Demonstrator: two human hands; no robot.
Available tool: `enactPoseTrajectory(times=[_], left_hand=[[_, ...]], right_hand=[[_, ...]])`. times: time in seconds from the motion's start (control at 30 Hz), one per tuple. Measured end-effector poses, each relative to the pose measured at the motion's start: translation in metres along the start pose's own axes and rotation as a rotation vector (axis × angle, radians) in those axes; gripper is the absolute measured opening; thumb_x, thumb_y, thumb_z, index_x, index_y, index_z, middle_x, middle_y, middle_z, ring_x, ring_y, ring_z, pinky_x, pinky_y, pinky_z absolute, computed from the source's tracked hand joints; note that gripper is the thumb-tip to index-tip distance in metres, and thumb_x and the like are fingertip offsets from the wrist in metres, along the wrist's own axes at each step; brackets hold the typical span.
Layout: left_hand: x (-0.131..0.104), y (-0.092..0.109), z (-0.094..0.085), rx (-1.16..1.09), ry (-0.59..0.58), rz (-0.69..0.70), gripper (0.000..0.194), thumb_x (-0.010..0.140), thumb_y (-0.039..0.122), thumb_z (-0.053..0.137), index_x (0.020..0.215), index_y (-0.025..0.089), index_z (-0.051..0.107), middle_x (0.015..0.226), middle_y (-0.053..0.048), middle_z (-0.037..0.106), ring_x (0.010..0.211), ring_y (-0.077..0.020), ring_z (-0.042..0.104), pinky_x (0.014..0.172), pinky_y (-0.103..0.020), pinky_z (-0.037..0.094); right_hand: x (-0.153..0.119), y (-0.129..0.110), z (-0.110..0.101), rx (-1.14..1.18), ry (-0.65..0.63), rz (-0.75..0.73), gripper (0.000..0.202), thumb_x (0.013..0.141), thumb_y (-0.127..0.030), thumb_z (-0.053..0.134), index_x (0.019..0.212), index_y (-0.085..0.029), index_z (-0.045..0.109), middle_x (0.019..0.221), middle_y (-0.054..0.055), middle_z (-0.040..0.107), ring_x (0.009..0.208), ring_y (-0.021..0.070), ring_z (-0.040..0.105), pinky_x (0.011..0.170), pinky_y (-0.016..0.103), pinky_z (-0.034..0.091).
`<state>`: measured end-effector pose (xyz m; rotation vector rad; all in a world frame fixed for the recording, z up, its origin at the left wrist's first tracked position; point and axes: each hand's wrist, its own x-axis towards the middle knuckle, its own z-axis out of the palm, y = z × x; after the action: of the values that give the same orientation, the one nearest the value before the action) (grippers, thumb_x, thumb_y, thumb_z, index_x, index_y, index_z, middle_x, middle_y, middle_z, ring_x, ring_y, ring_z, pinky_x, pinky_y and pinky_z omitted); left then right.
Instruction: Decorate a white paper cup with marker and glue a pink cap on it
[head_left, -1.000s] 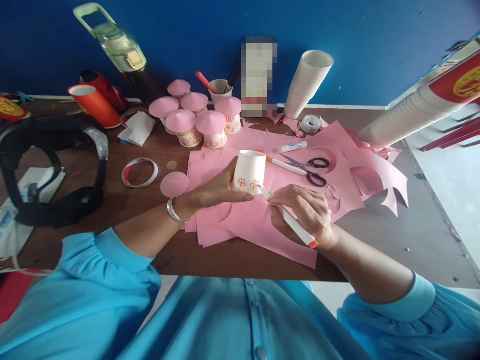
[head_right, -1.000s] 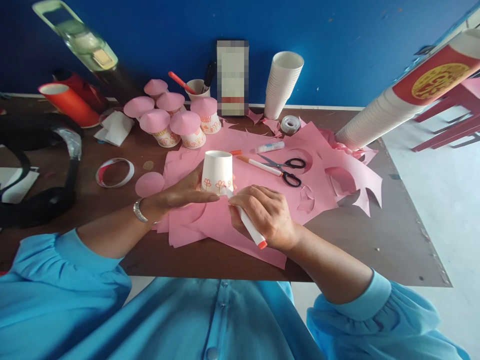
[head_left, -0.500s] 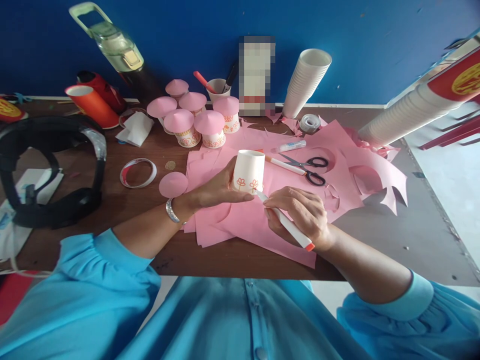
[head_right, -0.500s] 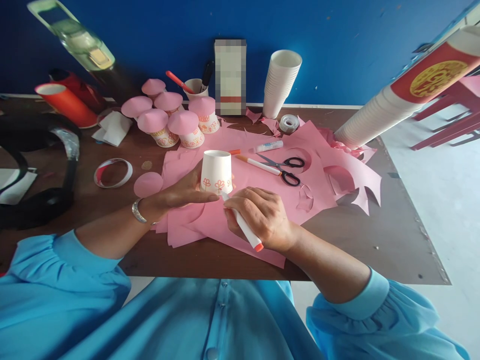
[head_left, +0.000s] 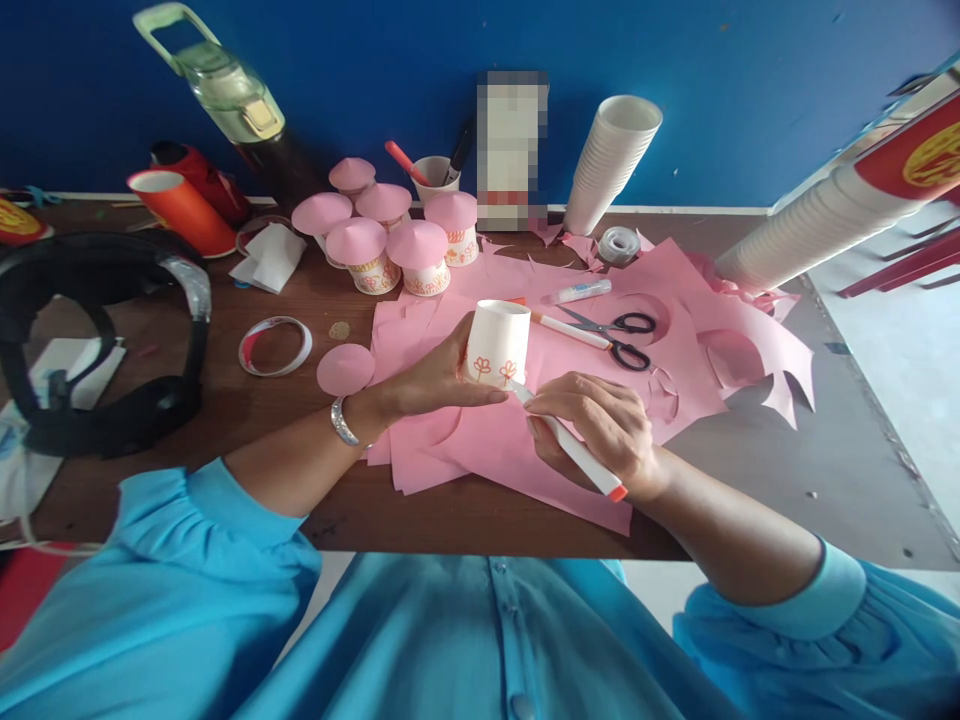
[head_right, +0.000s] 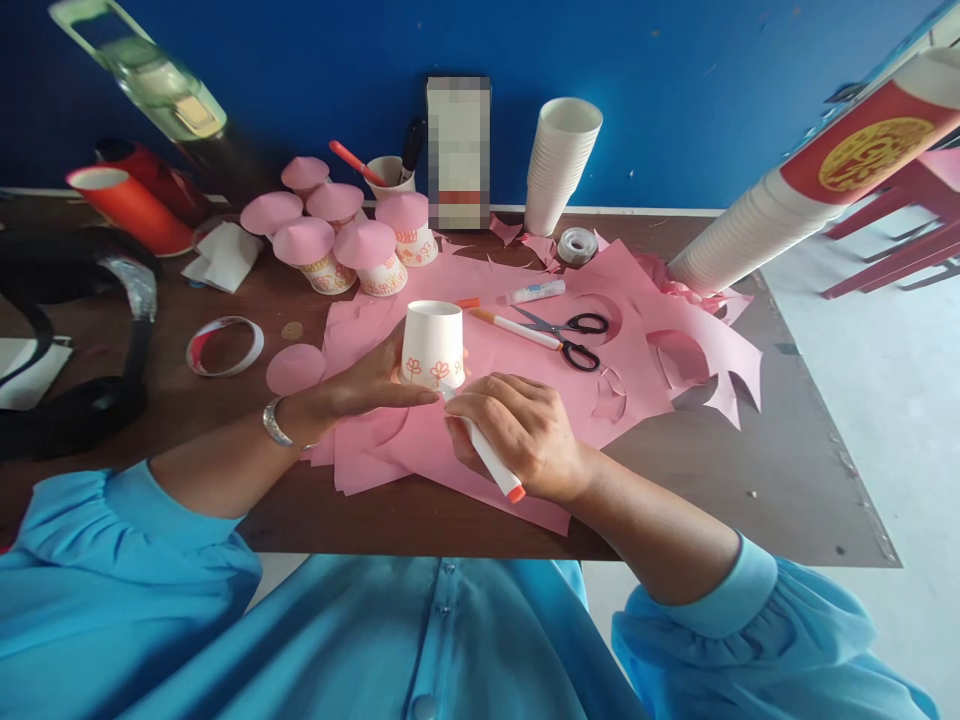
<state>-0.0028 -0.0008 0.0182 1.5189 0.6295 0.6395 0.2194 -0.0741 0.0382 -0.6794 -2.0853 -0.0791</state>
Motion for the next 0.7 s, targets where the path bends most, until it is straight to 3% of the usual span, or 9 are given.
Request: enactPoseTrajectory(times=[0.23, 0.37, 0.57, 0.7], left_hand=[[-0.002, 0.009, 0.001, -0.049, 0.009, -0.039, 0.061, 0.08, 0.049, 0.09, 0.131, 0.029, 0.065, 0.116, -0.008, 0.07, 0.109, -0.0289, 0.066, 0.09, -0.043, 0.057], [-0.003, 0.015, 0.0, -0.069, 0.005, -0.068, 0.051, 0.081, 0.05, 0.089, 0.122, 0.027, 0.07, 0.115, -0.008, 0.072, 0.112, -0.0316, 0.067, 0.096, -0.048, 0.056], [-0.004, 0.023, 0.001, -0.081, 0.07, -0.056, 0.057, 0.076, 0.049, 0.093, 0.121, 0.027, 0.068, 0.118, -0.007, 0.071, 0.114, -0.0301, 0.066, 0.097, -0.046, 0.057], [-0.003, 0.022, 0.001, -0.118, 0.037, -0.066, 0.059, 0.074, 0.058, 0.093, 0.118, 0.026, 0.069, 0.114, -0.006, 0.072, 0.11, -0.0285, 0.067, 0.099, -0.049, 0.057]], right_hand=[[-0.001, 0.004, -0.005, 0.018, 0.073, -0.027, 0.021, 0.093, -0.009, 0.065, 0.112, -0.018, 0.064, 0.081, 0.003, 0.072, 0.067, 0.0179, 0.072, 0.061, 0.03, 0.063], [0.0, 0.006, -0.005, 0.008, 0.08, -0.012, 0.02, 0.095, -0.011, 0.063, 0.114, -0.019, 0.064, 0.082, 0.004, 0.072, 0.067, 0.0179, 0.071, 0.059, 0.03, 0.063], [-0.002, 0.005, -0.002, 0.008, 0.061, -0.016, 0.018, 0.097, -0.012, 0.064, 0.113, -0.02, 0.063, 0.081, 0.003, 0.072, 0.068, 0.0175, 0.071, 0.059, 0.03, 0.062], [-0.003, 0.006, -0.003, 0.02, 0.054, -0.027, 0.015, 0.1, -0.016, 0.064, 0.114, -0.018, 0.062, 0.083, 0.004, 0.071, 0.068, 0.017, 0.07, 0.06, 0.029, 0.062]])
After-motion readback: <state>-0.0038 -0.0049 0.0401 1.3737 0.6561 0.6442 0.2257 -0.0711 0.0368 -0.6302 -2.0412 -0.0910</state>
